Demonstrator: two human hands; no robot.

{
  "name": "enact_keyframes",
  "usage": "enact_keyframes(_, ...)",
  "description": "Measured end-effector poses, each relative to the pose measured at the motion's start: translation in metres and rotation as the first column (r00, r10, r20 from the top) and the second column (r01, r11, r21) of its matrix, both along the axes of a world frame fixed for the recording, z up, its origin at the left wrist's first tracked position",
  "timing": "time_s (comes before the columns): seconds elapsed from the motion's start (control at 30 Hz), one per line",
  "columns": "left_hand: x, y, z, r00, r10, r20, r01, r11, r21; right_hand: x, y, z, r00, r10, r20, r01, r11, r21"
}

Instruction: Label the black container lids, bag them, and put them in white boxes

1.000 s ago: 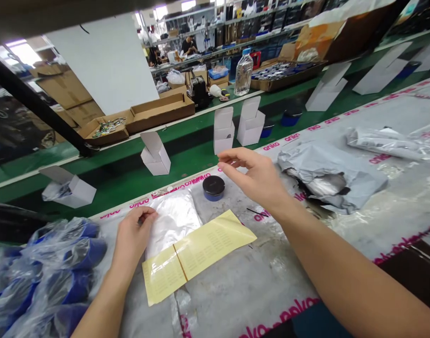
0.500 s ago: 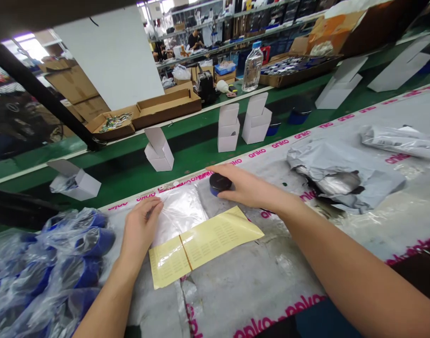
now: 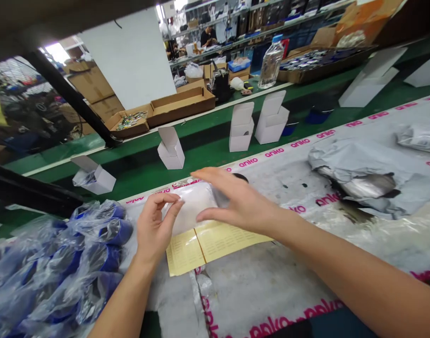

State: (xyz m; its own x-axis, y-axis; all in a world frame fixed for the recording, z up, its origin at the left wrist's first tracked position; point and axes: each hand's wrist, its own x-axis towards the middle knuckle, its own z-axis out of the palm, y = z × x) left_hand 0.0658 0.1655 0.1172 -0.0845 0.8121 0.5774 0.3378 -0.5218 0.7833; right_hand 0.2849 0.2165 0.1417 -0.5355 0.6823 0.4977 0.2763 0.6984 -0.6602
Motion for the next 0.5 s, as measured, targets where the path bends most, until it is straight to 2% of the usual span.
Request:
enact_keyframes(0.07, 0.005, -0.004, 0.006, 0.998, -0.039, 0.048, 0.037, 0.999, 0.031, -0.013, -0.003, 0.006, 0.997, 0.079, 0.016, -0.077, 0.994, -0.080)
enact_keyframes(0.13, 0.009, -0.007, 0.013, 0.996, -0.025, 0.089, 0.022, 0.999, 0.026, -0.020, -0.003, 0.012, 0.995, 0.088, -0.038, -0.092, 0.988, -0.123)
enact_keyframes(0.2, 0.012, -0.007, 0.016, 0.993, 0.049, 0.109, -0.040, 0.996, -0.084, -0.021, -0.001, 0.018, 0.989, 0.029, -0.148, -0.042, 0.995, -0.088)
enact_keyframes(0.27, 0.011, -0.006, 0.015, 0.992, 0.080, 0.097, -0.050, 0.959, -0.278, -0.018, 0.000, 0.024, 0.969, -0.035, -0.245, 0.022, 0.998, -0.054)
enact_keyframes(0.33, 0.007, -0.006, 0.011, 0.996, 0.020, 0.089, 0.020, 0.906, -0.423, -0.011, 0.000, 0.029, 0.956, -0.062, -0.288, 0.031, 0.993, -0.111)
enact_keyframes(0.37, 0.004, -0.007, 0.010, 0.994, -0.019, 0.104, 0.064, 0.889, -0.453, -0.008, -0.001, 0.031, 0.951, -0.075, -0.301, 0.024, 0.985, -0.168)
enact_keyframes(0.43, -0.004, -0.012, 0.010, 0.983, -0.112, 0.145, 0.168, 0.870, -0.464, 0.000, -0.004, 0.032, 0.932, -0.106, -0.347, -0.006, 0.952, -0.307)
enact_keyframes(0.5, -0.011, -0.016, 0.015, 0.937, -0.259, 0.233, 0.342, 0.812, -0.472, 0.006, -0.009, 0.030, 0.909, -0.098, -0.404, -0.106, 0.886, -0.452)
